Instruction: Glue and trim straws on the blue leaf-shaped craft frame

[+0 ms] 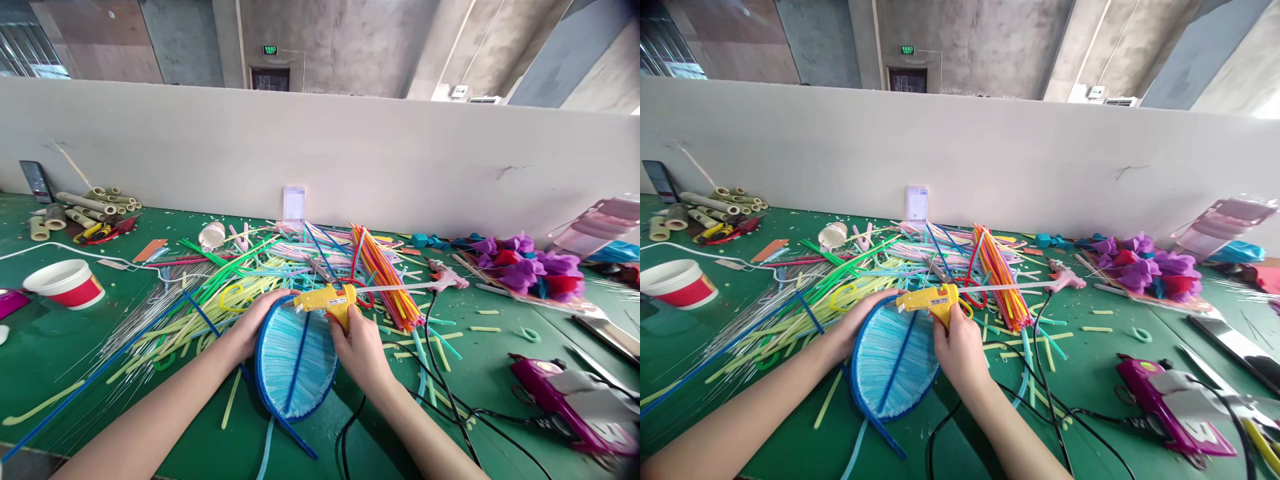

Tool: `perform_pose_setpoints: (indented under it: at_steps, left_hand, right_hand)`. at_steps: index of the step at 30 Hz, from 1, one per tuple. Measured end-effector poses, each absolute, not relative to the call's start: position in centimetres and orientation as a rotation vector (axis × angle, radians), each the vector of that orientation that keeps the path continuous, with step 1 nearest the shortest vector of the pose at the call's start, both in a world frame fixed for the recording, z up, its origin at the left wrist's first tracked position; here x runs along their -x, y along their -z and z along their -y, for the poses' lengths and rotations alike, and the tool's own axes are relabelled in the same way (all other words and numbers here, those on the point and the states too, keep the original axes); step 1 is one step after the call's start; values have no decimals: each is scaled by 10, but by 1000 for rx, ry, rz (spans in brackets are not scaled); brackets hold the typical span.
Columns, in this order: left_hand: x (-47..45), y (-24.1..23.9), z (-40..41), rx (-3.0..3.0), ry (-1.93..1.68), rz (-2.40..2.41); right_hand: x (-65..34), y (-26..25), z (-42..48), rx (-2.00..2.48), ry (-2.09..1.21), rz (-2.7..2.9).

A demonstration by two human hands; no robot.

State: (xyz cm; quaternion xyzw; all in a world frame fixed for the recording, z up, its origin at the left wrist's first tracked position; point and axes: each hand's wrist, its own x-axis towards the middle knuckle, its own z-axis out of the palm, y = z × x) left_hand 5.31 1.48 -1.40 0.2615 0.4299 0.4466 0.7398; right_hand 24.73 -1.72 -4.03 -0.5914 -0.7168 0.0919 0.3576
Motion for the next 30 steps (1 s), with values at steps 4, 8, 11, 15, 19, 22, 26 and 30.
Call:
perform_pose_setpoints:
  at_steps: [4,8,11,15,19,22,26,30]
  left_hand:
    - [-52,16,-15,-579,-980,-939]
    - [-52,17,-15,-581,-983,-943]
    - [-52,18,-15,-595,-986,-950]
    - [-52,16,-14,-601,-983,-957]
    - [-52,15,-13,-603,-977,-950]
    - [-52,14,-13,-606,-969,-942]
    - [-52,14,-13,-613,-980,-948]
    - [-52,15,-13,-611,-978,-946]
  right_hand:
    - [-248,39,17,1534,-220,1851]
    - [-250,39,17,1533,-188,1861]
    - [-251,39,16,1551,-167,1861]
    - [-251,38,17,1627,-149,1832]
    - [-247,36,19,1690,-156,1790]
    - [-244,35,20,1688,-188,1764]
    - [-241,34,21,1674,-204,1739]
    - [-241,37,20,1646,-214,1756]
